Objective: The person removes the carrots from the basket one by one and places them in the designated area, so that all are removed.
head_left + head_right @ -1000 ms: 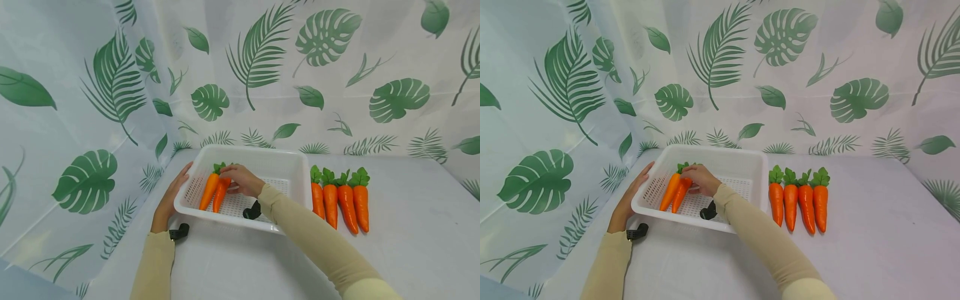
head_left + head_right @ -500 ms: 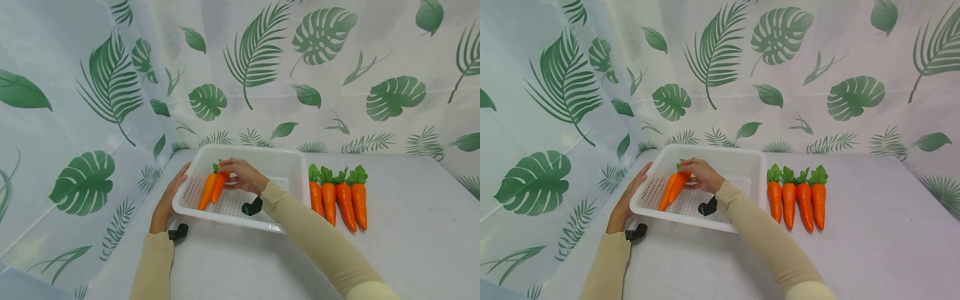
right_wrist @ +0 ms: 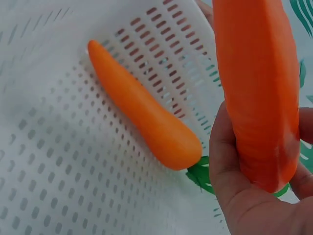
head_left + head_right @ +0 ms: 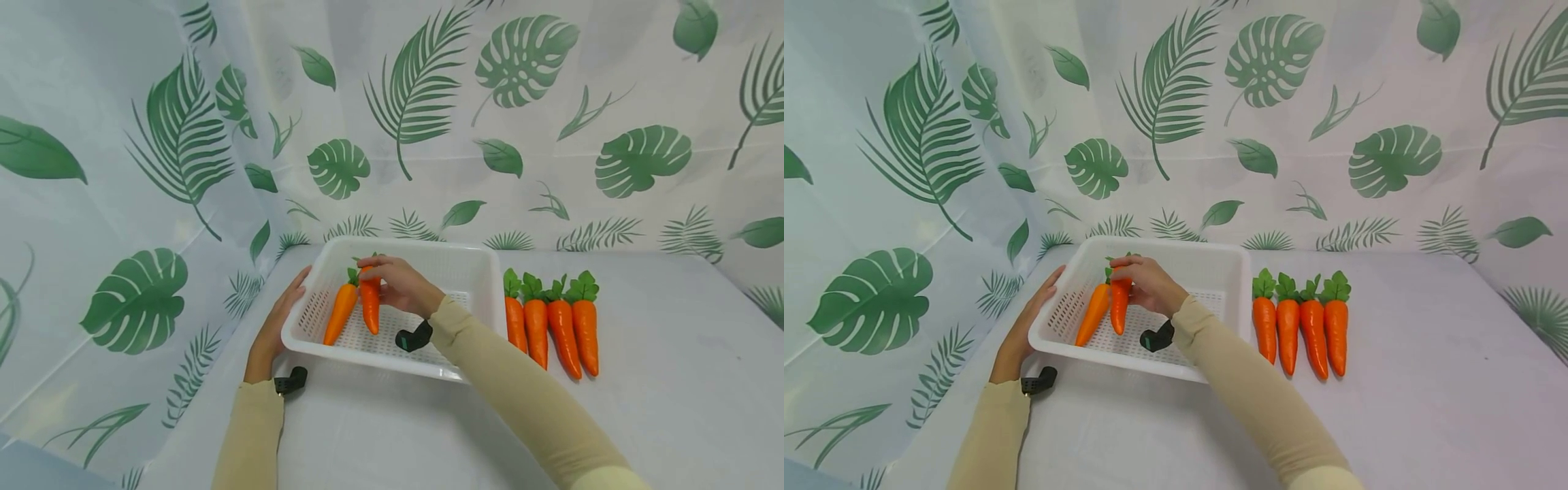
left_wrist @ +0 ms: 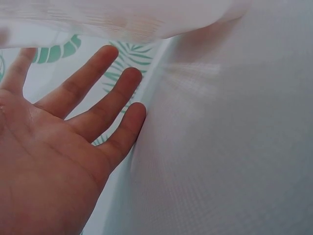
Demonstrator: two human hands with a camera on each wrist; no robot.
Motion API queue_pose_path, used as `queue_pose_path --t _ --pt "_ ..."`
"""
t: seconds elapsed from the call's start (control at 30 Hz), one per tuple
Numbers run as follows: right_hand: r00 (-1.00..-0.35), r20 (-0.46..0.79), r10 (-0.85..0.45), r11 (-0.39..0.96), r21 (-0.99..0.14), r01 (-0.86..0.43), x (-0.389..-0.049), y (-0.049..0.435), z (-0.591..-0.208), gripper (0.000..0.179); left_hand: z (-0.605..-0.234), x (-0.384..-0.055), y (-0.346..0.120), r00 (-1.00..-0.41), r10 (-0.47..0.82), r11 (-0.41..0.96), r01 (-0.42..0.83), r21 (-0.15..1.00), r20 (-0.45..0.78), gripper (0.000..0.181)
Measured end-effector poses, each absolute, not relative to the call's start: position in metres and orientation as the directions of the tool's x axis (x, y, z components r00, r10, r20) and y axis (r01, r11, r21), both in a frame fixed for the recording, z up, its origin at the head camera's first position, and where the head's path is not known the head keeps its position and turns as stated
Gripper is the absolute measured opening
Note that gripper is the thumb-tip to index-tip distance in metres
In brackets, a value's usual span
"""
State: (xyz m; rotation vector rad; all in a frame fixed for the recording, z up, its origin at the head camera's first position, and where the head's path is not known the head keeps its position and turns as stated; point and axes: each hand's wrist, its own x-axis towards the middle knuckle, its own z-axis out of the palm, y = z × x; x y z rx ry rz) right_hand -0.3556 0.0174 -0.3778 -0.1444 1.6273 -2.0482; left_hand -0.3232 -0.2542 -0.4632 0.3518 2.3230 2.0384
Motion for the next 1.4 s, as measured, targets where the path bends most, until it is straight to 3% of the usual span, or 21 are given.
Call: queue_pose_path --t 0.4,1.4 --pt "-0.873 -0.138 -0.468 -0.041 -0.983 0.177 -0.351 0.035 -0.370 0.040 -0.463 -0.325 -0.253 -0.970 0.209 0.061 0.139 0.988 0.124 0.058" --pt "-0.929 -0.115 -0.352 -0.111 -0.980 0.163 -0.332 0.085 -0.353 0.044 -0.461 -0.324 -0.254 -0.973 0.211 0.057 0.106 0.993 0.092 0.057"
